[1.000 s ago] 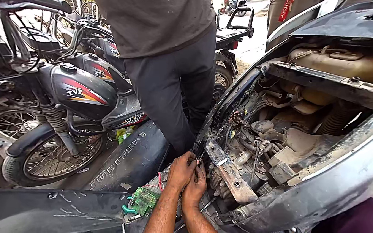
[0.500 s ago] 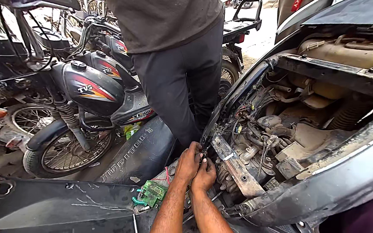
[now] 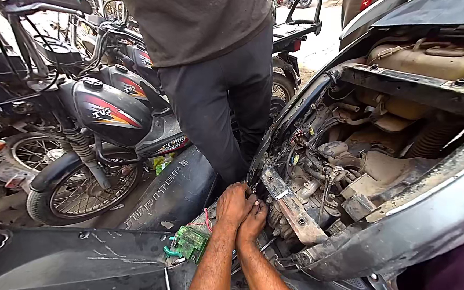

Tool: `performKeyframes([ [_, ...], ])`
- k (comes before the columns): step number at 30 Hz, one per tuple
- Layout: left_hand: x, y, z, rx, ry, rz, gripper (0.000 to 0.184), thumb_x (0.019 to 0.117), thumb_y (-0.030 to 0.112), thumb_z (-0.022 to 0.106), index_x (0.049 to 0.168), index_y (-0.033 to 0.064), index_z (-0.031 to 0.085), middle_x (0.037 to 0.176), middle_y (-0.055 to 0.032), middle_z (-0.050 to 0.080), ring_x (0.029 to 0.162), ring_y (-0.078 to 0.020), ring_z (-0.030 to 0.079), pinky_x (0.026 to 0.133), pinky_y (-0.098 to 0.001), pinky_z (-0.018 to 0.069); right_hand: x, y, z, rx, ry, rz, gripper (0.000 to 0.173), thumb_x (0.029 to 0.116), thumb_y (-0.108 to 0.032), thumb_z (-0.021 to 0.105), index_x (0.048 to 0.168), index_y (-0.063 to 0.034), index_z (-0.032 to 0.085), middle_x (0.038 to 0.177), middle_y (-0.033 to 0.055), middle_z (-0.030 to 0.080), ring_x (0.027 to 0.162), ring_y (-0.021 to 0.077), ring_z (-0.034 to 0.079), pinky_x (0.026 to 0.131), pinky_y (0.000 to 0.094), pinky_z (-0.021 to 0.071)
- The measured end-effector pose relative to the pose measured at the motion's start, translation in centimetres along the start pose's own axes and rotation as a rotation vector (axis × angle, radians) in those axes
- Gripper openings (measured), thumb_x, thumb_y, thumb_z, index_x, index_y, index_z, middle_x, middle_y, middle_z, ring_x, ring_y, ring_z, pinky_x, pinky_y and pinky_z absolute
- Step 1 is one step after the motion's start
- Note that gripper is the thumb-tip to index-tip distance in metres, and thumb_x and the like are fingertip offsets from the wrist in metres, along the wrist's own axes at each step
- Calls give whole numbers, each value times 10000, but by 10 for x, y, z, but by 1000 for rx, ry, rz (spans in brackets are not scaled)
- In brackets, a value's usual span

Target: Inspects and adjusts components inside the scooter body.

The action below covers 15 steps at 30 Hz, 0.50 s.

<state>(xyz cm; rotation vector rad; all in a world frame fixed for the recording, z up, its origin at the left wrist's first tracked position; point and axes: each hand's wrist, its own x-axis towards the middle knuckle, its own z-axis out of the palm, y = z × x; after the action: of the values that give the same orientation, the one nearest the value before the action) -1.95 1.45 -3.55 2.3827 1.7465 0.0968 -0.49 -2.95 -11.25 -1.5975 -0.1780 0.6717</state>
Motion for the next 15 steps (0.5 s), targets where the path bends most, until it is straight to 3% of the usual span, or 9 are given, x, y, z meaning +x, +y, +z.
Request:
performKeyframes([
  [2, -4, 12, -3, 99, -11, -7, 224, 940, 393, 664, 997, 202, 767, 1051, 3, 720, 1041, -202, 689, 868, -466, 585, 0, -2, -4, -12, -13, -30, 219, 1063, -184, 544, 1171, -15, 633, 929, 105, 708, 898, 214, 694, 821, 438, 563],
  [5, -7, 23, -5, 144, -22, -31, 217, 951, 344, 621, 993, 181, 758, 1094, -16, 707, 1086, -221, 670, 880, -463, 576, -3, -3, -7, -33, -7, -65, 312, 1064, -190, 553, 1262, 42, 618, 1055, 157, 727, 1000, 253, 699, 906, 456, 550],
  [9, 7, -9, 15, -223, 33, 47, 134, 928, 311, 718, 932, 184, 761, 1080, -8, 663, 1029, -196, 649, 869, -482, 576, -4, -3, 0, -68, 49, -2, 283, 1047, -222, 561, 1244, -33, 635, 1040, 111, 727, 992, 240, 700, 859, 485, 568],
  [11, 11, -20, 23, -348, 46, 98, 105, 928, 288, 740, 933, 186, 764, 1149, -9, 651, 1097, -194, 627, 923, -477, 562, -3, -5, 5, -35, 61, 62, 295, 1051, -244, 570, 1258, -46, 643, 1072, 114, 729, 1022, 249, 692, 884, 502, 553],
  [15, 12, -21, 31, -408, 51, 164, 104, 939, 290, 727, 913, 192, 754, 1328, -1, 592, 1261, -218, 543, 1038, -491, 496, 3, 2, 12, 191, 99, 123, 238, 1024, -212, 635, 1200, -60, 686, 982, 66, 750, 917, 164, 705, 834, 410, 569],
])
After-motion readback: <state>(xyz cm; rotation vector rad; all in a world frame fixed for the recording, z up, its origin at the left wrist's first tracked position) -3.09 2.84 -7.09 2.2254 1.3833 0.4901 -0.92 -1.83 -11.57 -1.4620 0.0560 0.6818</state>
